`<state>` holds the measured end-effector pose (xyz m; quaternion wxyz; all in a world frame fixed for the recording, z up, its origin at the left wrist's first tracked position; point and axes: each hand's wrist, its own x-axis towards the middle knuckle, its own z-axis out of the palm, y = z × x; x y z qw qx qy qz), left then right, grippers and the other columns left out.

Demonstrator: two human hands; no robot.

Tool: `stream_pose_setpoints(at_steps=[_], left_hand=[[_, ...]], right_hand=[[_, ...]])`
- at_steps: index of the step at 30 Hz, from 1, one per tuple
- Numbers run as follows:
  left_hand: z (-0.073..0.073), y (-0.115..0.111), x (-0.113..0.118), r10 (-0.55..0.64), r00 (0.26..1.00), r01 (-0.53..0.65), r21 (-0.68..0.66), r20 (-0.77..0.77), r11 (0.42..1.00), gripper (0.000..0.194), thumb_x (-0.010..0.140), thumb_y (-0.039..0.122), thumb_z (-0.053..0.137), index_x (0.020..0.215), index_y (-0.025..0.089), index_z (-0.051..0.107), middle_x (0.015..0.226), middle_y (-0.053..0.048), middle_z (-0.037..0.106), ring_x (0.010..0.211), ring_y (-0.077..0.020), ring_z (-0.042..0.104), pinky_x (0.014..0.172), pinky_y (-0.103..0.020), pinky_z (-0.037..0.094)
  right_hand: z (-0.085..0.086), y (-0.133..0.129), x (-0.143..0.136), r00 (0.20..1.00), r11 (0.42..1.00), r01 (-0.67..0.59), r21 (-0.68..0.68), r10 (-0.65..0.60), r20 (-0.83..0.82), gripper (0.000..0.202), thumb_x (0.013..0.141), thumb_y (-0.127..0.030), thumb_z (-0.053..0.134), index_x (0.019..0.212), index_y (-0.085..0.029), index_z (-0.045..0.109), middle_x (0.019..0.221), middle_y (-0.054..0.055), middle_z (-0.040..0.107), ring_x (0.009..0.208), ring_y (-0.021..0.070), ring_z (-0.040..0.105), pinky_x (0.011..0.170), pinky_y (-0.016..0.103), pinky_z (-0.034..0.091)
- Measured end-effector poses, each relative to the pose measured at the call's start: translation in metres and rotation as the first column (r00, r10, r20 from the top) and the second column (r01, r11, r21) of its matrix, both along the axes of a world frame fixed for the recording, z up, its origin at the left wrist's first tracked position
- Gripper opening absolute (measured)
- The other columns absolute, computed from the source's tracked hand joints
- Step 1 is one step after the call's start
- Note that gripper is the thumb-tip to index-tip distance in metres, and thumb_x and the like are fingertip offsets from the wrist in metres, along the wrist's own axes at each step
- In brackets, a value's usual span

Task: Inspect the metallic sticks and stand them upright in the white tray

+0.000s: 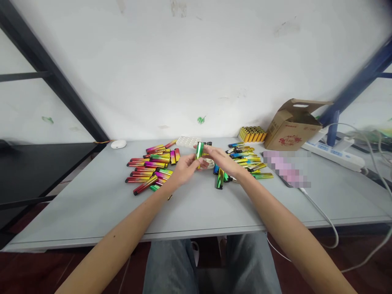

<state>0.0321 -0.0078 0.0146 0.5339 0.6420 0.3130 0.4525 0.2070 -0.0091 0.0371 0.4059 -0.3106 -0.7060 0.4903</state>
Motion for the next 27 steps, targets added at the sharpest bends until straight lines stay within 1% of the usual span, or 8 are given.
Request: stream_pose_setpoints(at_steps=[3,6,9,12,15,21,24,27], left_hand=[[0.007,0.001,-0.004,0.078,0.992,-0.065,-0.123,0.104,0.99,0.026,0.081,0.034,0.065,0.094,0.012,0.066,0.086,-0.01,0.073,0.072,-0.0185,0.068,0.069,-0.032,0.054],[0.011,0.005,-0.013,0.09,0.975,-0.037,-0.25,0.203,0.968,0.029,0.08,0.028,0.066,0.105,0.014,0.059,0.079,-0.007,0.073,0.062,-0.015,0.065,0.068,-0.033,0.054],[0.01,0.012,-0.022,0.071,0.954,0.034,-0.339,0.293,0.94,0.018,0.076,0.02,0.064,0.09,0.017,0.053,0.074,-0.005,0.071,0.061,-0.016,0.065,0.067,-0.033,0.053],[0.01,0.015,-0.027,0.04,0.923,0.126,-0.4,0.382,0.908,0.012,0.075,0.023,0.058,0.079,0.018,0.048,0.067,-0.004,0.068,0.064,-0.0194,0.067,0.069,-0.036,0.054],[0.012,0.014,-0.025,0.041,0.913,0.154,-0.434,0.407,0.888,0.014,0.082,0.031,0.052,0.078,0.018,0.05,0.073,-0.007,0.069,0.072,-0.0219,0.069,0.073,-0.037,0.054],[0.013,0.009,-0.017,0.165,0.934,-0.03,-0.391,0.316,0.92,0.011,0.086,0.024,0.058,0.083,0.014,0.054,0.095,-0.011,0.07,0.075,-0.0181,0.069,0.074,-0.033,0.052],[0.013,0.008,-0.019,0.112,0.943,0.013,-0.372,0.313,0.928,0.016,0.083,0.026,0.062,0.094,0.016,0.056,0.087,-0.006,0.068,0.058,-0.0125,0.061,0.059,-0.027,0.048],[0.016,0.008,-0.022,0.056,0.935,0.09,-0.387,0.35,0.918,0.016,0.083,0.031,0.059,0.093,0.019,0.055,0.069,0.001,0.059,0.047,-0.009,0.049,0.046,-0.022,0.038]], right_hand=[[0.002,0.008,0.015,0.998,0.987,-0.036,-0.159,0.026,-0.064,0.066,0.09,-0.071,0.027,0.118,-0.025,0.065,0.129,0.006,0.062,0.123,0.0253,0.053,0.108,0.045,0.038],[0.003,0.015,0.028,0.985,0.971,0.004,-0.239,-0.044,-0.165,0.071,0.089,-0.072,0.02,0.12,-0.025,0.063,0.124,0.008,0.064,0.114,0.0252,0.059,0.101,0.044,0.043],[0.002,0.02,0.035,0.953,0.959,0.109,-0.261,-0.176,-0.249,0.068,0.089,-0.072,0.021,0.12,-0.026,0.061,0.119,0.007,0.066,0.104,0.0234,0.063,0.093,0.04,0.048],[-0.001,0.024,0.037,0.925,0.936,0.205,-0.287,-0.281,-0.255,0.068,0.088,-0.073,0.021,0.115,-0.025,0.062,0.114,0.008,0.067,0.095,0.0221,0.065,0.087,0.038,0.05],[-0.004,0.027,0.037,0.907,0.909,0.288,-0.301,-0.36,-0.22,0.07,0.087,-0.074,0.02,0.111,-0.024,0.063,0.11,0.009,0.068,0.091,0.0218,0.066,0.083,0.037,0.051],[-0.008,0.032,0.04,0.864,0.873,0.391,-0.292,-0.457,-0.209,0.07,0.086,-0.075,0.021,0.106,-0.023,0.063,0.104,0.009,0.068,0.084,0.0203,0.066,0.077,0.034,0.052],[-0.011,0.036,0.043,0.826,0.845,0.452,-0.286,-0.517,-0.224,0.068,0.086,-0.075,0.025,0.102,-0.022,0.064,0.099,0.008,0.068,0.078,0.0187,0.065,0.073,0.032,0.051],[-0.015,0.039,0.043,0.81,0.831,0.483,-0.278,-0.544,-0.218,0.067,0.085,-0.075,0.026,0.099,-0.022,0.065,0.096,0.008,0.068,0.074,0.0181,0.064,0.07,0.032,0.05]])
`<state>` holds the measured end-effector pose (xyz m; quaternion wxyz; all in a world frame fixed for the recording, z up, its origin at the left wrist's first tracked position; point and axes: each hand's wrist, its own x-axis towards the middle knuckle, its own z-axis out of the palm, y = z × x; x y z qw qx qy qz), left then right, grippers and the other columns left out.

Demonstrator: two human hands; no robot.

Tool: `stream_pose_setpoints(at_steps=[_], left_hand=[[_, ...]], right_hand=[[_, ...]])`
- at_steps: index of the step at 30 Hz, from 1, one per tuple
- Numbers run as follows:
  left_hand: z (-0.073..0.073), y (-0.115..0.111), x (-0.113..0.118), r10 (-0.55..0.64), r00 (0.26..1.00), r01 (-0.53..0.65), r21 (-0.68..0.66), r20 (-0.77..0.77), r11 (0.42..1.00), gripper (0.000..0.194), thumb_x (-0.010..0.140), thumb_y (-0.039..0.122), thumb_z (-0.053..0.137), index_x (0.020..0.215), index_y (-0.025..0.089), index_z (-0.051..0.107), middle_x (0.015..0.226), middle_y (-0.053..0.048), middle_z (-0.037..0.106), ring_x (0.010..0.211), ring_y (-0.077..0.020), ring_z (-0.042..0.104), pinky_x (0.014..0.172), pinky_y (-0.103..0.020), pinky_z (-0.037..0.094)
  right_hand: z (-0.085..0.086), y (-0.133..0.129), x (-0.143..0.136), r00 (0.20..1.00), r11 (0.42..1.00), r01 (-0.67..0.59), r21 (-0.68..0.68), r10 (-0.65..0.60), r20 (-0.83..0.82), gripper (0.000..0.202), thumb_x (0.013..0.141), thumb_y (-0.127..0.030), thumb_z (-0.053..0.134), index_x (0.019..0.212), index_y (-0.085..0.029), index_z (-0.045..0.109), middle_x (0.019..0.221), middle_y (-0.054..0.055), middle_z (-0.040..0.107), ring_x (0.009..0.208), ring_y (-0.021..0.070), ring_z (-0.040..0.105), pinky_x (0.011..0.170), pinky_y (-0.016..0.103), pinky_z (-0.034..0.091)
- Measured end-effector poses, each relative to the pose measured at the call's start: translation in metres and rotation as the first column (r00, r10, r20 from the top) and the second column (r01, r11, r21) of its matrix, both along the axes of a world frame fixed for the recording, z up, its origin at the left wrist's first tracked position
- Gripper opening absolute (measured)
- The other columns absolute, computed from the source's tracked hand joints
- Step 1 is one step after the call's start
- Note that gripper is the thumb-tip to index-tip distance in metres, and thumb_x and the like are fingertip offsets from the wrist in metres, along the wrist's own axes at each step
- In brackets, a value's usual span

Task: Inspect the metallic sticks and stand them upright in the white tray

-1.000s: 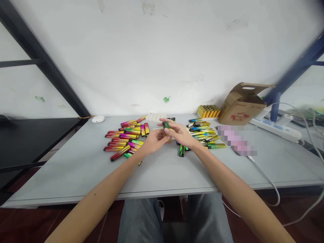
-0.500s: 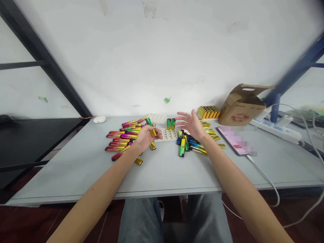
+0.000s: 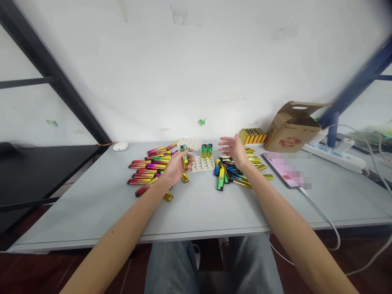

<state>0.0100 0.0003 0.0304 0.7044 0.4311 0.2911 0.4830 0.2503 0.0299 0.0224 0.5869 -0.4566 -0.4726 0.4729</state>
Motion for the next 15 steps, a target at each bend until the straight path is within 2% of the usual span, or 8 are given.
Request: stream_pose_setpoints(at_steps=[3,6,15], left_hand=[[0.0032,0.0008,-0.0026,-0.037,0.997,0.04,-0.046,0.064,0.998,0.023,0.086,0.04,0.049,0.083,0.018,0.053,0.059,0.002,0.049,0.047,-0.0105,0.046,0.046,-0.023,0.038],[0.0046,0.0022,-0.0039,-0.067,0.994,0.075,-0.097,0.09,0.992,0.035,0.087,0.048,0.041,0.075,0.017,0.051,0.058,0.0,0.046,0.049,-0.0129,0.047,0.048,-0.025,0.041],[0.0063,-0.0014,-0.004,-0.157,0.978,0.175,-0.131,0.137,0.976,0.036,0.089,0.046,0.038,0.066,0.019,0.043,0.059,0.0,0.039,0.052,-0.0137,0.045,0.049,-0.026,0.042]], right_hand=[[-0.0037,0.0018,-0.0004,1.0,1.0,0.0,0.011,0.0,0.028,0.07,0.083,-0.078,0.025,0.098,-0.022,0.064,0.095,0.008,0.067,0.073,0.0186,0.064,0.069,0.033,0.049],[-0.0058,0.0018,-0.0006,0.999,1.0,0.004,0.023,-0.005,0.041,0.07,0.083,-0.079,0.025,0.098,-0.022,0.064,0.095,0.008,0.067,0.073,0.0184,0.064,0.068,0.033,0.049],[-0.0054,0.0006,-0.0014,1.0,0.999,0.012,0.04,-0.013,0.026,0.066,0.086,-0.075,0.028,0.098,-0.021,0.064,0.093,0.007,0.066,0.07,0.0162,0.063,0.066,0.031,0.05]])
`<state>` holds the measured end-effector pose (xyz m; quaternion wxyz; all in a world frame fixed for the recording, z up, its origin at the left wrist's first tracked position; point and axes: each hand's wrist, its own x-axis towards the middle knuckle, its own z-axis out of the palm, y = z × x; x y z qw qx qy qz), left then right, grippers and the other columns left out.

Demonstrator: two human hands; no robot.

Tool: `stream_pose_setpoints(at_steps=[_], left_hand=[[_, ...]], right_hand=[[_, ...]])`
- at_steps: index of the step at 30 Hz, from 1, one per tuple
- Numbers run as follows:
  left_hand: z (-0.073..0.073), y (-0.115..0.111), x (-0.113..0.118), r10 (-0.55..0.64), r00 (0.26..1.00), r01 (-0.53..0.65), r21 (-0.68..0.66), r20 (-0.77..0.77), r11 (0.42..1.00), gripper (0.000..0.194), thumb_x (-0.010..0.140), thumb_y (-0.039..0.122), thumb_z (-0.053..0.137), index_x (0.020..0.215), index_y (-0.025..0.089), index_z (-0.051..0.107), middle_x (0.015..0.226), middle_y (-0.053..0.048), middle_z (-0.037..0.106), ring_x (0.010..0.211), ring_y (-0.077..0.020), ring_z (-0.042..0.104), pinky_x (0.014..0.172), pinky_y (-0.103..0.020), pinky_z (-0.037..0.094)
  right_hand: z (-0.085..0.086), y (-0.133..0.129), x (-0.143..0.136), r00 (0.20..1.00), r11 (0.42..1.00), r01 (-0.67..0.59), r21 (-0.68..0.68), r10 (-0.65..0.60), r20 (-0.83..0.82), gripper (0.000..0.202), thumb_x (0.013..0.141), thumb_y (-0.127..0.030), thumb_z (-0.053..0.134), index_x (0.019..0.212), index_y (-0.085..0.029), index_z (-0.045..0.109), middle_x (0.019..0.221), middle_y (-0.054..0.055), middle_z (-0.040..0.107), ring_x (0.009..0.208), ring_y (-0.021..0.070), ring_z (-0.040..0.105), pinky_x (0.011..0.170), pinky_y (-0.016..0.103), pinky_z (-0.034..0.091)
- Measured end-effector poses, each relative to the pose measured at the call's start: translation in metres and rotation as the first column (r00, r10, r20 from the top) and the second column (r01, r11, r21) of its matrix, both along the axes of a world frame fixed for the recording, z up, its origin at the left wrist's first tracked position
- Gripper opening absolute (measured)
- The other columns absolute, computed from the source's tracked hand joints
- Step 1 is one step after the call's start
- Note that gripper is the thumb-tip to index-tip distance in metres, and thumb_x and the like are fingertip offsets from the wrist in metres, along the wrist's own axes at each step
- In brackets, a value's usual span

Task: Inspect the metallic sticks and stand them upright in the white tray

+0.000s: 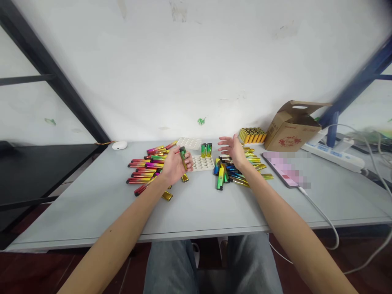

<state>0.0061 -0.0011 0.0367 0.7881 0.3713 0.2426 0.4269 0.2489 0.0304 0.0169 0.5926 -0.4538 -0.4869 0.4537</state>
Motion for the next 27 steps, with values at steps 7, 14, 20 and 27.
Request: stream_pose_setpoints(at_steps=[7,14,20,27], left_hand=[[0.0005,-0.0007,0.0025,0.018,0.997,-0.017,0.015,-0.077,1.0,0.032,0.089,0.04,0.034,0.066,0.019,0.042,0.06,0.002,0.034,0.05,-0.0121,0.04,0.043,-0.023,0.036],[-0.0022,0.0022,0.0061,0.128,0.983,-0.122,0.048,-0.129,0.991,0.026,0.089,0.032,0.034,0.068,0.018,0.042,0.061,0.002,0.034,0.049,-0.0109,0.037,0.043,-0.021,0.035],[-0.0036,0.0027,0.0062,0.139,0.976,-0.13,0.061,-0.167,0.99,0.023,0.089,0.029,0.034,0.071,0.019,0.042,0.062,0.003,0.033,0.048,-0.0102,0.035,0.042,-0.02,0.034],[-0.0041,0.0013,0.0042,0.091,0.989,-0.084,0.069,-0.12,0.994,0.026,0.091,0.033,0.034,0.071,0.018,0.043,0.063,0.003,0.033,0.049,-0.0105,0.037,0.043,-0.02,0.035]], right_hand=[[0.0007,0.0004,-0.0005,1.0,1.0,-0.006,0.0,0.006,0.0,0.064,0.085,-0.074,0.028,0.098,-0.023,0.064,0.095,0.007,0.065,0.07,0.0169,0.063,0.068,0.032,0.049],[0.0026,-0.0009,-0.0008,1.0,1.0,-0.001,0.006,0.001,0.014,0.066,0.083,-0.076,0.026,0.099,-0.024,0.063,0.096,0.007,0.064,0.071,0.0177,0.063,0.068,0.032,0.049],[0.0039,-0.0022,-0.0014,1.0,1.0,0.0,0.015,0.0,0.001,0.064,0.083,-0.075,0.028,0.099,-0.024,0.062,0.096,0.006,0.063,0.071,0.0173,0.062,0.069,0.032,0.049],[0.0044,-0.0022,-0.0011,1.0,1.0,0.007,0.015,-0.007,0.011,0.064,0.083,-0.076,0.028,0.1,-0.024,0.062,0.097,0.006,0.063,0.073,0.0179,0.063,0.069,0.033,0.049]])
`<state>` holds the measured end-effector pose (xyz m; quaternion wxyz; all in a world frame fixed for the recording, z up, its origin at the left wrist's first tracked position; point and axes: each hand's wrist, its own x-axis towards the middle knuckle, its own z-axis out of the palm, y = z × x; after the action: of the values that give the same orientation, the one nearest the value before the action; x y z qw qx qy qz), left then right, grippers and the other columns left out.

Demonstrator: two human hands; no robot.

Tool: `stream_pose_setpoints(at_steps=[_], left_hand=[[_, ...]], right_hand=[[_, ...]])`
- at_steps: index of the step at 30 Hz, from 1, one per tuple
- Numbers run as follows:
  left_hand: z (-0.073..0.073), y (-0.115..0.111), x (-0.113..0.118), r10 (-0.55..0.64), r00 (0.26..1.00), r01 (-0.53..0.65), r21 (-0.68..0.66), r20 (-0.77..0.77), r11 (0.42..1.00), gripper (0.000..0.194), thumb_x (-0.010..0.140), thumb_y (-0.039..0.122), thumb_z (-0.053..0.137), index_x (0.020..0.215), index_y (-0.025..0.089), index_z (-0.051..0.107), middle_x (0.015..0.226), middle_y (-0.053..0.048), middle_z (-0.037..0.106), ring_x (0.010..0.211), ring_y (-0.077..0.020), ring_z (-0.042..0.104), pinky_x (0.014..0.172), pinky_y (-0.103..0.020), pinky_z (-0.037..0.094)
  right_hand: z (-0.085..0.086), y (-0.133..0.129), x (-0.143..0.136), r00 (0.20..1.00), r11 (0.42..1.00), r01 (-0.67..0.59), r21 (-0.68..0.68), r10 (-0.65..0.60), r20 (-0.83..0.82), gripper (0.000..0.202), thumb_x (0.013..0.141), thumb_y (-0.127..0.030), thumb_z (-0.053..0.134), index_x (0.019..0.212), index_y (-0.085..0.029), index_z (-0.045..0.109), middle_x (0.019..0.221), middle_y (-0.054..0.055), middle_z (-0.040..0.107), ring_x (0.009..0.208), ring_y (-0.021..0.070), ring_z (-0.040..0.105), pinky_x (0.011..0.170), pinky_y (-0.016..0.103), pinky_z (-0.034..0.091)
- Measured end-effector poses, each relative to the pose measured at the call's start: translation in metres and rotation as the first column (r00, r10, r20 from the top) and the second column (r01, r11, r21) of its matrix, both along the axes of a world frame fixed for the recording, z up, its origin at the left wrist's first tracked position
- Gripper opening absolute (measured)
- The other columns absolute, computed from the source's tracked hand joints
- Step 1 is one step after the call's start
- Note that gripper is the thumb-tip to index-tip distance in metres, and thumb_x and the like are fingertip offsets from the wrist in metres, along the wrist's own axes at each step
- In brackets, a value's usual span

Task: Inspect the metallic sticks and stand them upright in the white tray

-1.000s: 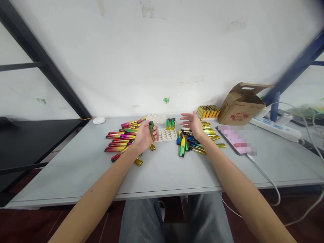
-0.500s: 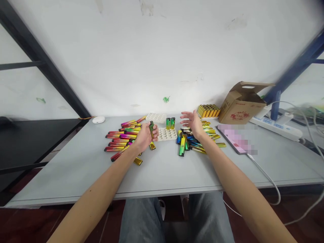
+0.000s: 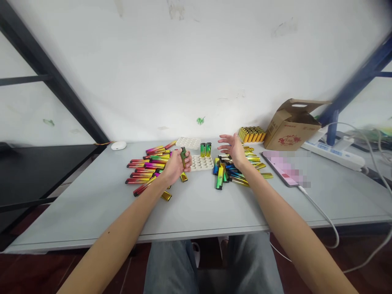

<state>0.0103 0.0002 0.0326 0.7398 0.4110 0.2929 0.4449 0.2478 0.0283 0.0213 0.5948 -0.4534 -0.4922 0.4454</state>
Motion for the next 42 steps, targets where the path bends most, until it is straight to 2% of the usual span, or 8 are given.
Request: stream_pose_setpoints(at_steps=[7,12,18,21,25,35,38,42], left_hand=[[-0.002,-0.001,-0.001,-0.043,0.999,0.043,0.004,0.022,0.999,0.024,0.089,0.034,0.037,0.072,0.019,0.044,0.063,0.002,0.036,0.051,-0.0113,0.039,0.044,-0.021,0.037],[-0.005,-0.001,0.002,-0.004,0.999,0.004,-0.005,-0.04,1.0,0.024,0.091,0.034,0.037,0.074,0.019,0.044,0.063,0.002,0.038,0.05,-0.0109,0.041,0.042,-0.02,0.035],[-0.004,-0.001,0.004,0.001,1.0,-0.001,0.0,0.025,1.0,0.035,0.094,0.05,0.036,0.08,0.019,0.046,0.065,0.001,0.046,0.053,-0.012,0.049,0.045,-0.021,0.038],[-0.005,0.001,0.004,0.024,0.997,-0.022,-0.029,0.074,0.999,0.033,0.096,0.045,0.032,0.083,0.019,0.047,0.07,-0.001,0.053,0.06,-0.0144,0.057,0.051,-0.024,0.044],[-0.006,0.001,0.004,0.053,0.999,-0.052,-0.067,0.012,0.996,0.021,0.097,0.031,0.037,0.091,0.017,0.05,0.08,-0.006,0.063,0.069,-0.0159,0.064,0.063,-0.029,0.051],[-0.006,0.0,0.004,0.115,0.992,-0.111,0.062,-0.059,0.992,0.019,0.09,0.033,0.06,0.094,0.014,0.059,0.094,-0.011,0.072,0.089,-0.0213,0.07,0.087,-0.043,0.053],[-0.008,0.002,0.003,0.092,0.993,-0.084,0.099,-0.076,0.992,0.024,0.089,0.033,0.062,0.102,0.013,0.064,0.107,-0.014,0.071,0.1,-0.0234,0.068,0.092,-0.042,0.052],[-0.01,0.003,0.002,0.087,0.992,-0.073,0.161,-0.086,0.984,0.024,0.089,0.033,0.063,0.099,0.012,0.066,0.114,-0.014,0.069,0.107,-0.0247,0.066,0.098,-0.041,0.048]], right_hand=[[-0.002,0.002,0.001,1.0,1.0,0.003,0.0,-0.003,0.006,0.065,0.083,-0.077,0.027,0.1,-0.025,0.062,0.097,0.006,0.064,0.071,0.018,0.063,0.068,0.033,0.048],[-0.002,0.002,0.0,1.0,1.0,0.002,-0.008,-0.002,-0.014,0.064,0.085,-0.075,0.028,0.099,-0.024,0.062,0.095,0.006,0.063,0.07,0.0167,0.063,0.066,0.031,0.048],[-0.003,0.002,0.0,1.0,1.0,0.001,-0.013,-0.001,-0.022,0.064,0.086,-0.074,0.026,0.099,-0.023,0.063,0.095,0.006,0.064,0.07,0.0165,0.063,0.066,0.031,0.049],[-0.003,0.002,-0.001,0.999,1.0,0.015,-0.02,-0.015,-0.03,0.063,0.087,-0.072,0.026,0.097,-0.023,0.063,0.094,0.006,0.064,0.069,0.016,0.063,0.065,0.03,0.049],[-0.003,0.001,-0.002,0.999,0.999,0.031,-0.041,-0.032,-0.012,0.063,0.089,-0.071,0.024,0.097,-0.023,0.064,0.095,0.006,0.064,0.068,0.015,0.063,0.061,0.028,0.049],[-0.002,0.0,-0.003,1.0,1.0,0.015,-0.024,-0.015,-0.005,0.064,0.088,-0.072,0.025,0.098,-0.022,0.063,0.094,0.006,0.064,0.066,0.0142,0.063,0.061,0.027,0.049],[-0.002,0.0,-0.005,0.998,0.998,0.043,0.04,-0.045,0.053,0.058,0.086,-0.07,0.035,0.096,-0.02,0.063,0.091,0.006,0.064,0.066,0.014,0.063,0.061,0.027,0.048],[-0.002,-0.003,-0.01,0.981,0.986,0.064,0.156,-0.091,0.172,0.048,0.085,-0.063,0.045,0.095,-0.02,0.064,0.089,0.005,0.065,0.07,0.0136,0.062,0.062,0.026,0.047]])
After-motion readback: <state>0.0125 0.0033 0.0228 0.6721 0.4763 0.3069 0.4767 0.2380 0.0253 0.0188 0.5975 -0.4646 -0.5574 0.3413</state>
